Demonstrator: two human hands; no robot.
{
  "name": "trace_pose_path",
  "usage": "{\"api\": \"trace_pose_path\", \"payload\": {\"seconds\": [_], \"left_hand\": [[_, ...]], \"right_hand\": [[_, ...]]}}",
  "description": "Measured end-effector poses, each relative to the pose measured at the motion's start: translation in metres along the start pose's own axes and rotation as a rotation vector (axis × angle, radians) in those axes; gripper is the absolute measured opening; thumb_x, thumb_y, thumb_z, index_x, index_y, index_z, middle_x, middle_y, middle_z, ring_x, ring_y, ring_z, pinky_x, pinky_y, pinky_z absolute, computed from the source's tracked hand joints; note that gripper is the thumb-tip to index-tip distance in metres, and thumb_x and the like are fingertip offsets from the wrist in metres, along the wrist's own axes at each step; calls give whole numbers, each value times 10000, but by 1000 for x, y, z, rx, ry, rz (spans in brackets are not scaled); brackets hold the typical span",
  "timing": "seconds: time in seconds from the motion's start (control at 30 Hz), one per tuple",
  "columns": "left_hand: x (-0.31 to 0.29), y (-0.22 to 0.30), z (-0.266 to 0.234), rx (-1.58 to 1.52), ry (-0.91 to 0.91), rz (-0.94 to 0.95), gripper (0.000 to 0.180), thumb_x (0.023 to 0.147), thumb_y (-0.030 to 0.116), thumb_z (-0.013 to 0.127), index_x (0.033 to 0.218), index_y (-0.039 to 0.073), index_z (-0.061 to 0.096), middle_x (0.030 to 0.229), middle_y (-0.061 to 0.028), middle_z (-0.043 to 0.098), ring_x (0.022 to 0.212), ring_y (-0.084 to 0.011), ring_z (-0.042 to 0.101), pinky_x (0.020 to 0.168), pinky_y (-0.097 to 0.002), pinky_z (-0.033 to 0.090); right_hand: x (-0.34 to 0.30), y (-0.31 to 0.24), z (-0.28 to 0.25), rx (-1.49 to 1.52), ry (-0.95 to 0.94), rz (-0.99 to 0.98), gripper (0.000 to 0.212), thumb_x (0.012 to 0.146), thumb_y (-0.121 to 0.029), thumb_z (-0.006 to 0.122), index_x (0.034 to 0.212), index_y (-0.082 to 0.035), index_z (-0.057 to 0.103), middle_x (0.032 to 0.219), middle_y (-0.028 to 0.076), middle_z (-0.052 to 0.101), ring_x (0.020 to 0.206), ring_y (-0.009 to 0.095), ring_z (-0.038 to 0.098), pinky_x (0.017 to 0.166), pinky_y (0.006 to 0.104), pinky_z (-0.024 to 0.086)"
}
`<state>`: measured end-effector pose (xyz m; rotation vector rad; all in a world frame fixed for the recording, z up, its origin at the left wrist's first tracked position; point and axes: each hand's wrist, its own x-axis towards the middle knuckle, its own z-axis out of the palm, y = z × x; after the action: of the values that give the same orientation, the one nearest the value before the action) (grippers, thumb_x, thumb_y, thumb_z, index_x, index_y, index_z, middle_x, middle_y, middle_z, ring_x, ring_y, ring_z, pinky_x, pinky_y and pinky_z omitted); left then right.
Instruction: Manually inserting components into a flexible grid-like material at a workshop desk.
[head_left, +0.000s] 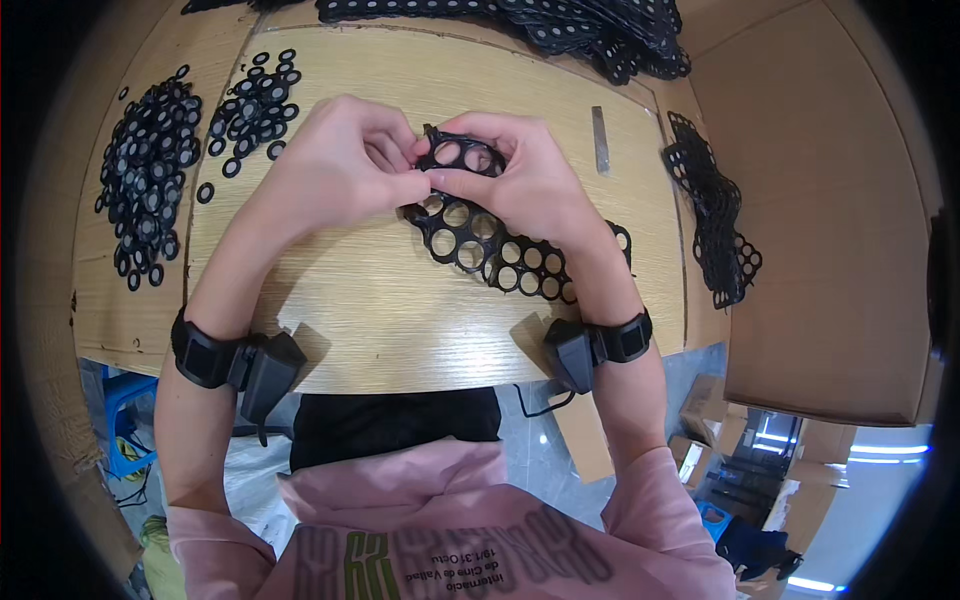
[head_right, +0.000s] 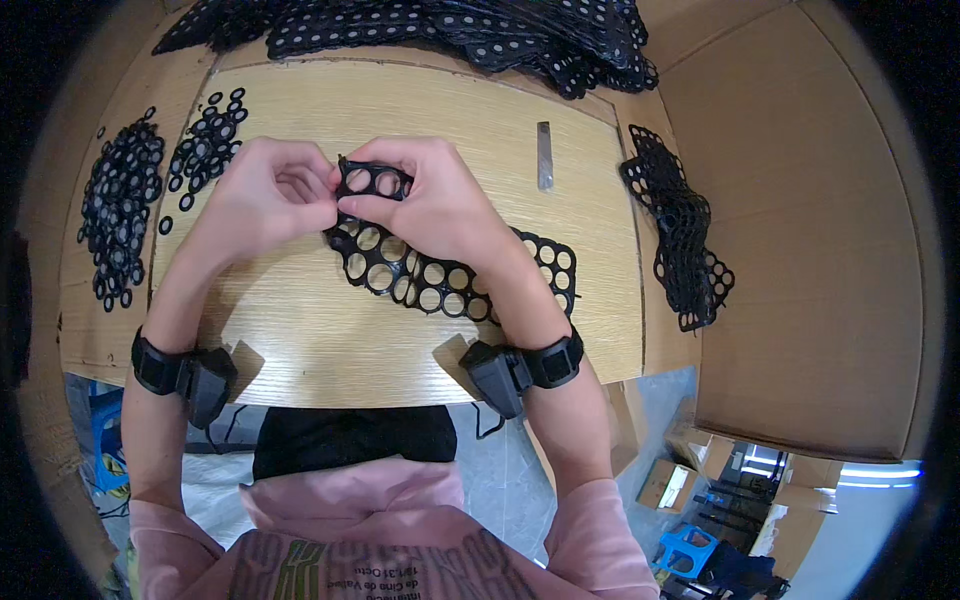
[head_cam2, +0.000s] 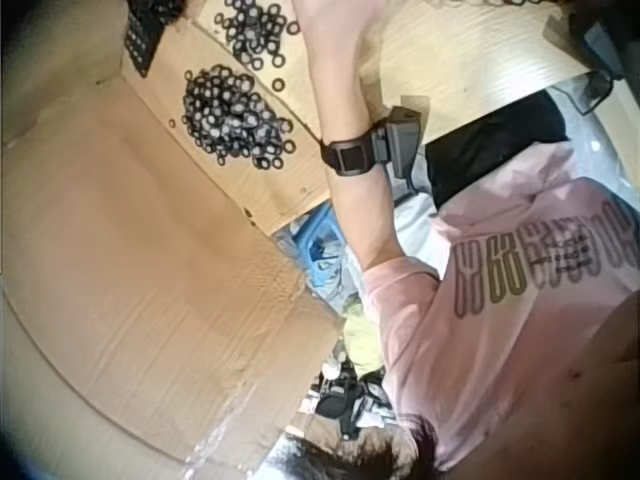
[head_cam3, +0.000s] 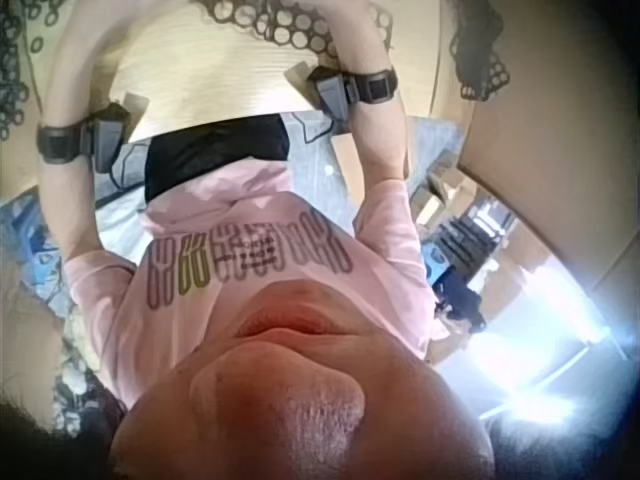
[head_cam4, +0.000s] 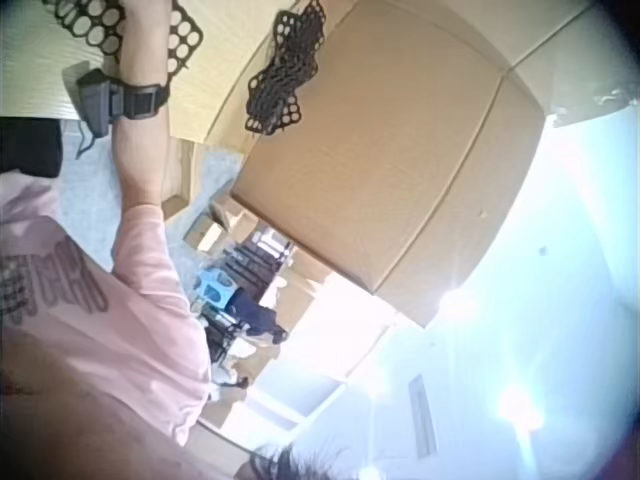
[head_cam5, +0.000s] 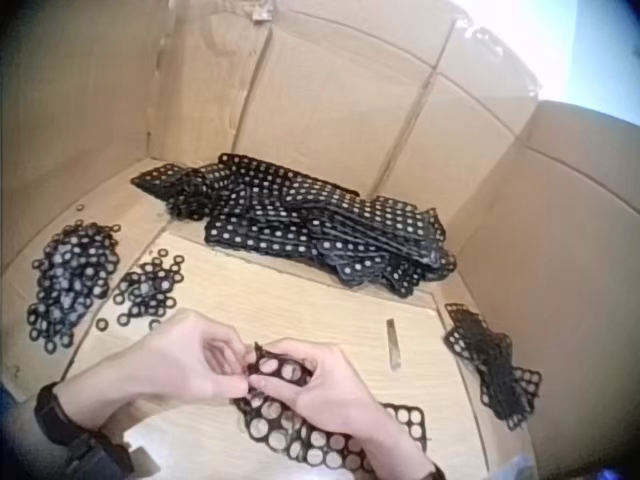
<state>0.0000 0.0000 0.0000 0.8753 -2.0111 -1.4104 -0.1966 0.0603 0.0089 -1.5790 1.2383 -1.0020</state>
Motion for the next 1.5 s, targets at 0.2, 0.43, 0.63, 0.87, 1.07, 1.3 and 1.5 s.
{"api": "trace_pose_path", "payload": {"seconds": [0.2,0.43,0.63,0.87,1.07,1.3,1.5], "left_hand": [[1,0,1,100,10,-25,111,725,30,702,789,-36,639,677,-10,625,637,-51,579,605,-199,466],[5,0,-11,-198,-29,-166,129,793,108,702,753,-7,659,684,-60,679,605,-82,605,567,-218,477],[11,-13,-23,-114,149,-141,148,805,125,661,686,43,628,618,-23,644,555,-66,548,535,-226,435],[8,-26,-70,693,690,-63,178,771,157,638,816,-10,677,669,-84,602,603,-118,552,604,-274,450],[9,-21,-55,848,623,162,170,775,115,631,879,1,701,801,-76,645,715,-132,579,673,-259,471],[1,1,-8,188,20,136,216,818,56,623,1007,-36,671,841,-33,665,794,-73,607,710,-224,485],[2,-1,-2,46,-11,120,224,814,31,658,1022,-53,658,860,-37,667,799,-78,615,752,-231,509]], "right_hand": [[1,-1,5,-113,6,10,184,814,-50,762,978,1,694,835,0,676,754,47,573,697,218,492],[0,0,3,142,-74,-1,255,848,-29,732,1083,-1,638,967,8,673,861,62,612,770,208,496],[2,1,-2,182,-60,-2,233,879,-70,690,1095,-36,611,1014,3,651,907,53,591,772,195,453],[0,-2,-13,177,46,156,183,881,-101,621,1050,-106,552,962,-18,620,808,49,499,658,194,359],[-1,-2,-10,306,42,168,222,864,-93,639,1051,-117,522,983,-13,627,721,57,561,576,170,347],[-1,-3,-9,383,98,168,252,885,-96,686,1077,-97,523,931,-15,607,700,33,553,512,169,326],[2,0,-8,392,106,143,273,906,-21,654,1109,-32,471,972,95,641,862,188,695,762,266,556]]}}
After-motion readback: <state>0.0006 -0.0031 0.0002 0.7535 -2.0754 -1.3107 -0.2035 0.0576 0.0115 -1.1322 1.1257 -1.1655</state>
